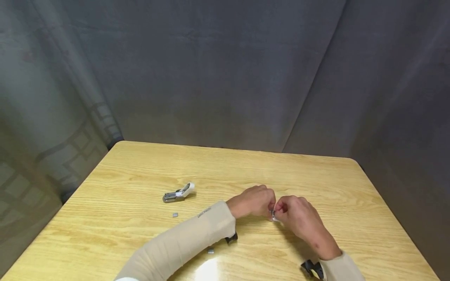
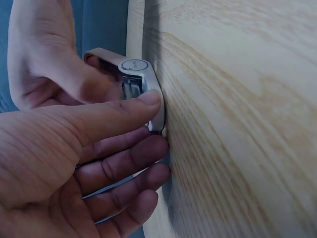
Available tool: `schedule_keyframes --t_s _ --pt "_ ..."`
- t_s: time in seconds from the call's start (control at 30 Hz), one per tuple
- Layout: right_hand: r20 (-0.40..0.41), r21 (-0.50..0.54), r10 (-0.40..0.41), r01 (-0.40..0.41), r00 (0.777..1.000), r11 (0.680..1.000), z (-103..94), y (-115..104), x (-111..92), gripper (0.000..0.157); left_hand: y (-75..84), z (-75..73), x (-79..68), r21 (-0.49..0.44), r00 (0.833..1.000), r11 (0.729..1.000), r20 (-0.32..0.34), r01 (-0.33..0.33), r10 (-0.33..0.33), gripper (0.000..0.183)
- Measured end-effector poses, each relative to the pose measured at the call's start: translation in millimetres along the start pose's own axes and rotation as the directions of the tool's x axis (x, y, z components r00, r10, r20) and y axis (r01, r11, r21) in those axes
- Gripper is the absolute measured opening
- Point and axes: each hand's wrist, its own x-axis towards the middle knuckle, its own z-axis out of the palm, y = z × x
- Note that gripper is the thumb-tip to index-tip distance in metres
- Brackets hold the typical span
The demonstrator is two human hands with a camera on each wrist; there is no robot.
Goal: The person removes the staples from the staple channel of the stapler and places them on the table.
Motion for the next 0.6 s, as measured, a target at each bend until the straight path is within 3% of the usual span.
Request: schedule_keyframes --t_s 0.3,0.47,0.6 --pt "-0.03 0.016 -0.012 0.012 0.999 1.0 -16.0 -7.5 -12.3 0.015 -0.7 -0.1 1.6 0.015 1.0 1.0 0.007 0.015 -0.015 0.03" --pt "0.022 0.06 0.011 -0.012 1.0 0.998 -6.6 -10.7 -23.6 0.015 -0.6 -0.3 2.4 0.016 1.0 1.0 0.003 0.012 -0.012 0.028" --pt "0.035 0.051 -0.039 0.037 0.999 0.998 3.3 -8.7 -29.2 0.022 -0.3 -0.4 2.0 0.015 1.0 1.0 -0.004 0.008 -0.008 0.028"
